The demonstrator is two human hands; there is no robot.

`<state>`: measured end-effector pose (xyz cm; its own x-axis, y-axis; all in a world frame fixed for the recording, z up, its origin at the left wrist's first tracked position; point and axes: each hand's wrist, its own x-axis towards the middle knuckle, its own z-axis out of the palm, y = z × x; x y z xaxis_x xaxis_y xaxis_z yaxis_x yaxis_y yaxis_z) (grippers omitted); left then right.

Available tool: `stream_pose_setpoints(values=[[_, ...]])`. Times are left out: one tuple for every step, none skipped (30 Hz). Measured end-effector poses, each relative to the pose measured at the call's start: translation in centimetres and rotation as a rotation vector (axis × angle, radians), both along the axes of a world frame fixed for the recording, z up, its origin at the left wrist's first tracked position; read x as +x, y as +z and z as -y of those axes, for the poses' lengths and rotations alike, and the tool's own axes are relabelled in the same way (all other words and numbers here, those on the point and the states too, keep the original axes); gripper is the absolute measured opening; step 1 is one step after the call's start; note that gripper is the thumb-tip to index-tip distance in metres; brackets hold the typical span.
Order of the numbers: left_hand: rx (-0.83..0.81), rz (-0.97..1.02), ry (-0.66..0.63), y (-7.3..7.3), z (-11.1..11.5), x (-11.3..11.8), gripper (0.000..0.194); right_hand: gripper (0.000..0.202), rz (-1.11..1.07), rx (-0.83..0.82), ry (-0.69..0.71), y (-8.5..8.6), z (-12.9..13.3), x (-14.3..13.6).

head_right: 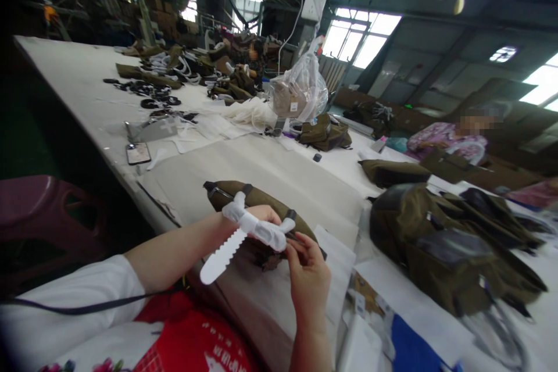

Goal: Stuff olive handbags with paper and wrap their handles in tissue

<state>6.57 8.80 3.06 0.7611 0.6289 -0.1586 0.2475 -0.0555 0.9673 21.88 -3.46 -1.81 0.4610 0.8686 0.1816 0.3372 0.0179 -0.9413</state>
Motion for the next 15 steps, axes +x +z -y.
stream_pose_setpoints(values=[[-0.025,-0.013,-0.034,0.0,-0.1,0.0,0.004,0.043,0.001,0.005,0.004,0.0,0.0,0.1],[-0.05,-0.028,-0.064,0.0,-0.1,0.1,0.006,0.043,0.001,0.011,0.008,0.0,0.1,0.1],[-0.065,-0.043,-0.075,0.0,-0.1,0.2,0.009,0.042,0.003,0.017,0.013,0.0,0.1,0.2],[-0.079,-0.057,-0.079,0.1,-0.1,0.3,0.012,0.042,0.006,0.022,0.018,0.0,0.1,0.2],[-0.091,-0.068,-0.075,0.2,-0.1,0.4,0.014,0.041,0.013,0.024,0.024,0.0,0.1,0.3],[-0.099,-0.074,-0.065,0.3,0.0,0.5,0.015,0.04,0.023,0.024,0.029,0.0,0.1,0.3],[-0.106,-0.076,-0.052,0.4,0.1,0.6,0.016,0.038,0.031,0.026,0.036,0.0,0.1,0.4],[-0.112,-0.076,-0.038,0.6,0.1,0.6,0.017,0.037,0.04,0.028,0.041,0.1,0.1,0.4],[-0.118,-0.074,-0.027,0.7,0.2,0.7,0.017,0.036,0.049,0.03,0.046,0.1,0.1,0.4],[-0.126,-0.071,-0.022,0.8,0.3,0.7,0.016,0.035,0.061,0.032,0.047,0.2,0.1,0.4],[-0.136,-0.067,-0.021,0.9,0.3,0.7,0.014,0.034,0.075,0.031,0.045,0.2,0.1,0.4],[-0.148,-0.06,-0.023,1.0,0.4,0.7,0.012,0.033,0.093,0.027,0.041,0.3,0.1,0.4],[-0.157,-0.05,-0.023,1.1,0.4,0.7,0.009,0.032,0.115,0.02,0.038,0.5,0.1,0.3],[-0.163,-0.037,-0.019,1.1,0.5,0.7,0.007,0.031,0.14,0.014,0.038,0.6,0.1,0.3],[-0.166,-0.022,-0.011,1.1,0.6,0.7,0.006,0.03,0.168,0.009,0.042,0.8,0.1,0.3]])
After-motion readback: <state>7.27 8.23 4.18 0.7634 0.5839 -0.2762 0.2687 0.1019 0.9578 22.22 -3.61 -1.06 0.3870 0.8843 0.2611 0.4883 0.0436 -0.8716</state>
